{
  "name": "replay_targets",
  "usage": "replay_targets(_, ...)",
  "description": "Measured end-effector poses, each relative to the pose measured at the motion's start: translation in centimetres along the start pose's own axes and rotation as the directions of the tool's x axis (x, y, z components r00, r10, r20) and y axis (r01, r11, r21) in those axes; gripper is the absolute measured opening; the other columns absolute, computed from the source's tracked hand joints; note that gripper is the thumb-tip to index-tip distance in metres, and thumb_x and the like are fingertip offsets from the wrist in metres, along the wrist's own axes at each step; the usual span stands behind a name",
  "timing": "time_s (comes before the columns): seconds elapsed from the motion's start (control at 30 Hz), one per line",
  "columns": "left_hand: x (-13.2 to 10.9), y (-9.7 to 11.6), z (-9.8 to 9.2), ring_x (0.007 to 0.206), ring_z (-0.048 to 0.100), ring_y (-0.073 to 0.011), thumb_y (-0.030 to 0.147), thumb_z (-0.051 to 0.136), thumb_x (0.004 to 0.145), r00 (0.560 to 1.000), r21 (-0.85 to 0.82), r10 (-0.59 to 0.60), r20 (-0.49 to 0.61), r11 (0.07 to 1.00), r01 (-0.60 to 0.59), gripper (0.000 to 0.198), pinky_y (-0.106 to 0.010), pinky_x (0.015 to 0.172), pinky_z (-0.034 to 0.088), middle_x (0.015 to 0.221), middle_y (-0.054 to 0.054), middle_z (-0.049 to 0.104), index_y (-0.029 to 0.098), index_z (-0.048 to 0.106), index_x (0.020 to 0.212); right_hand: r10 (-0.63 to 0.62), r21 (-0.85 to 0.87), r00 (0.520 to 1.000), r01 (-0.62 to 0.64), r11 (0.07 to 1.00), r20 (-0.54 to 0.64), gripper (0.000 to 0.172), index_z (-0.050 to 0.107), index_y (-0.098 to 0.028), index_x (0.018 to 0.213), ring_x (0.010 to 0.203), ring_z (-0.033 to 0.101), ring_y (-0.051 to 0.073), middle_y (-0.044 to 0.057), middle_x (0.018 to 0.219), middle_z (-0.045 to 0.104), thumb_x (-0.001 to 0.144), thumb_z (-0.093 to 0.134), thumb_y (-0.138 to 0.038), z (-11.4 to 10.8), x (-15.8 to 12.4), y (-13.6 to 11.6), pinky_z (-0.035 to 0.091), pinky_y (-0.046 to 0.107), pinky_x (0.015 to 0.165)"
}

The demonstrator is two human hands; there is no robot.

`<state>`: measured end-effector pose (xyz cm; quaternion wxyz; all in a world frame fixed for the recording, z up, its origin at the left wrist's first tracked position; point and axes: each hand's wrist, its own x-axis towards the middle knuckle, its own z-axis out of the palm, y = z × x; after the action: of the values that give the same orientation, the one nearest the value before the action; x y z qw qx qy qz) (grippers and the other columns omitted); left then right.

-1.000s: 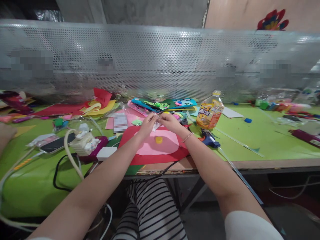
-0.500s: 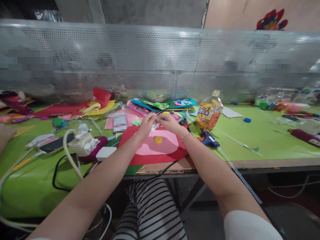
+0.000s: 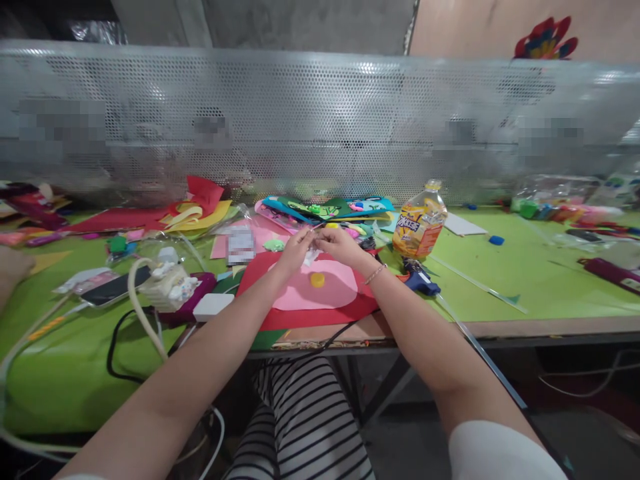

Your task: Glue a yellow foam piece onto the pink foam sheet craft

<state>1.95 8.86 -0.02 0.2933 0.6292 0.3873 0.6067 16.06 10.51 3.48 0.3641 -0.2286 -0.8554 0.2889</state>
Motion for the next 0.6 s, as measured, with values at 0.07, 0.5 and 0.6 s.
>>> replay_targets(0.07,0.0,0.1,0.0,0.062,0.042,-0.0099,0.037,0.046,0.083,1.0,0.007,0.018,-0.003,1.0,-0.018,0.026,-0.022,0.062,0.036,0.063,0.002,0.043,0.017,0.046,0.066,0.002,-0.016,1.0,-0.002,1.0,-0.006,0.019,0.046,-0.017,0.059,0.055,0.038,0.008,-0.004,0.056,0.042,0.074,0.046,-0.028,-0.1,0.0,-0.2,0.03,0.023,0.053)
replay_targets(0.5,0.2,0.0,-0.5,0.053,0.04,-0.0092,0.042,0.038,0.086,0.983,0.088,-0.021,-0.181,0.995,0.038,0.033,-0.022,0.052,0.032,0.056,0.003,0.039,0.019,0.04,0.063,0.122,-0.207,0.993,-0.118,0.971,0.005,0.032,0.048,-0.016,0.057,0.048,0.038,0.007,-0.003,0.052,0.045,0.081,0.041,-0.037,-0.6,-0.1,0.7,0.028,0.023,0.051)
replay_targets(0.6,0.2,0.0,-0.4,0.054,0.04,-0.0093,0.04,0.039,0.086,0.988,0.08,-0.019,-0.152,0.996,0.031,0.031,-0.022,0.053,0.033,0.056,0.003,0.04,0.019,0.041,0.063,0.12,-0.198,0.993,-0.114,0.974,0.018,0.033,0.048,-0.016,0.06,0.05,0.039,0.008,-0.003,0.055,0.046,0.082,0.041,-0.04,-0.4,-0.2,0.6,0.029,0.023,0.052)
